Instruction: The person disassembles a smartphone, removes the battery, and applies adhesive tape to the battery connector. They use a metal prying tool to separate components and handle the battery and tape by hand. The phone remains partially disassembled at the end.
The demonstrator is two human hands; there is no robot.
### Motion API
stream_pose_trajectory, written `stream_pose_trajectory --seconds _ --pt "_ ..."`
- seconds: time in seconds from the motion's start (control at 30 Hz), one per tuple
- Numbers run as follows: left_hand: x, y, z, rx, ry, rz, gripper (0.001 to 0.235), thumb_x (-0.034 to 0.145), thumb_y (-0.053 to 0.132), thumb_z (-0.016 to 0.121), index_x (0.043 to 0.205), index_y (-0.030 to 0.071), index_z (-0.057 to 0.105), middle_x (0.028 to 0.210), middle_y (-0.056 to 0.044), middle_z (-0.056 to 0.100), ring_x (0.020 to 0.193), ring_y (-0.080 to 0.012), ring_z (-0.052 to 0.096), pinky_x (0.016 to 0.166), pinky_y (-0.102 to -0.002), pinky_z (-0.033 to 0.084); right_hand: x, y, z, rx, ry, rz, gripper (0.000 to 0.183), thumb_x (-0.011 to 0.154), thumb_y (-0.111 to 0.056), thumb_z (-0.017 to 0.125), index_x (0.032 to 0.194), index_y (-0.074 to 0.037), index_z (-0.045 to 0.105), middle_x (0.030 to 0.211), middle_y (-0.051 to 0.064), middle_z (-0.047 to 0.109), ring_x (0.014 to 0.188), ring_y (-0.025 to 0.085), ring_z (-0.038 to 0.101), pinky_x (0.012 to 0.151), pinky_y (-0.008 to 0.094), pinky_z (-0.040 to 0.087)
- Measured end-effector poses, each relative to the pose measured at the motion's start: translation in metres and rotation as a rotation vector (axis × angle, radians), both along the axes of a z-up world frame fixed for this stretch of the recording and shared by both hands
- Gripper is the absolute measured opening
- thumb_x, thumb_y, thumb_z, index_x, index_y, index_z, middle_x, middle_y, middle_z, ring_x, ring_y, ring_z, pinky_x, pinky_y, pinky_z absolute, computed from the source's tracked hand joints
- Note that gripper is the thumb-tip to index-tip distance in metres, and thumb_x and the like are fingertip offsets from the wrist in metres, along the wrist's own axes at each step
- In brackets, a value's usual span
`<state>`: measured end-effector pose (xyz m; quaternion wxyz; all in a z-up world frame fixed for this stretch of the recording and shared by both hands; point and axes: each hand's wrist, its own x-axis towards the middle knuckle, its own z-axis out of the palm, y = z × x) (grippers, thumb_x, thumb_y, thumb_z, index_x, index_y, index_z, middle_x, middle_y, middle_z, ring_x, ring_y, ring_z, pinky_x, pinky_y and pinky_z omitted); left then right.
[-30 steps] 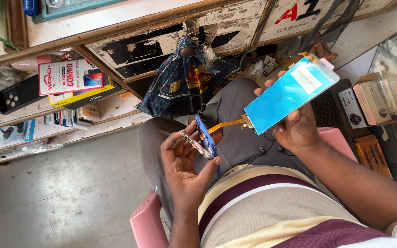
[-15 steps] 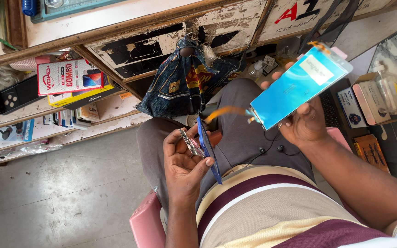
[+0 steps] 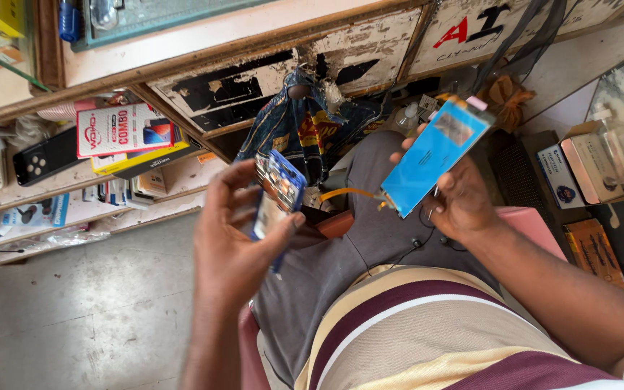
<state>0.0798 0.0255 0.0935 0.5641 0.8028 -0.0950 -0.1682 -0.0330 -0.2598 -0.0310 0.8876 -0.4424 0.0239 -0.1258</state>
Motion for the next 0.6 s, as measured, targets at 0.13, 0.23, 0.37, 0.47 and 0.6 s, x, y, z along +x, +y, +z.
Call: stream_pose_trajectory --seconds 0.13,0.23,0.37,0.47,0.6 --pt "0.021 0.001 0.025 0.152 -0.179 -0.077 0.081 0.068 0.013 0.091 0.139 0.005 0.052 0.131 -0.015 0.066 0.122 -0.026 0.067 0.089 -0.039 0.061 -0.002 0.004 -0.006 0.003 0.039 0.031 0.094 0.084 -0.041 0.089 0.155 -0.006 0.038 0.141 0.009 0.058 0.134 0.023 0.059 0.054 0.012 0.049" --pt "0.028 0.0 0.031 0.284 -0.247 -0.081 0.083 0.066 0.015 0.093 0.138 0.006 0.054 0.133 -0.013 0.065 0.122 -0.0264 0.065 0.088 -0.039 0.063 -0.001 0.003 -0.01 -0.009 0.047 0.038 0.095 0.083 -0.04 0.089 0.155 -0.007 0.037 0.14 0.01 0.058 0.134 0.025 0.059 0.055 0.013 0.049" --pt "0.032 0.0 0.034 0.351 -0.265 -0.075 0.084 0.061 0.017 0.093 0.136 0.009 0.056 0.129 -0.01 0.067 0.119 -0.0251 0.066 0.091 -0.039 0.059 -0.002 0.003 -0.014 0.0 0.056 0.047 0.094 0.083 -0.038 0.089 0.155 -0.007 0.037 0.14 0.011 0.058 0.134 0.026 0.059 0.054 0.012 0.047" --pt "0.034 0.003 0.037 0.38 -0.375 -0.088 0.074 0.063 0.019 0.092 0.13 0.009 0.063 0.125 -0.01 0.07 0.116 -0.0255 0.068 0.095 -0.041 0.055 -0.001 0.004 -0.016 0.013 0.067 0.059 0.094 0.083 -0.036 0.089 0.155 -0.007 0.037 0.141 0.011 0.057 0.134 0.026 0.058 0.054 0.012 0.046" --pt "0.047 0.009 0.044 0.488 -0.499 -0.109 0.06 0.066 0.027 0.09 0.12 0.009 0.07 0.12 -0.01 0.071 0.112 -0.0268 0.068 0.095 -0.042 0.052 0.0 0.006 -0.018 0.022 0.07 0.073 0.094 0.082 -0.036 0.089 0.155 -0.008 0.037 0.142 0.011 0.057 0.133 0.027 0.059 0.055 0.012 0.046"
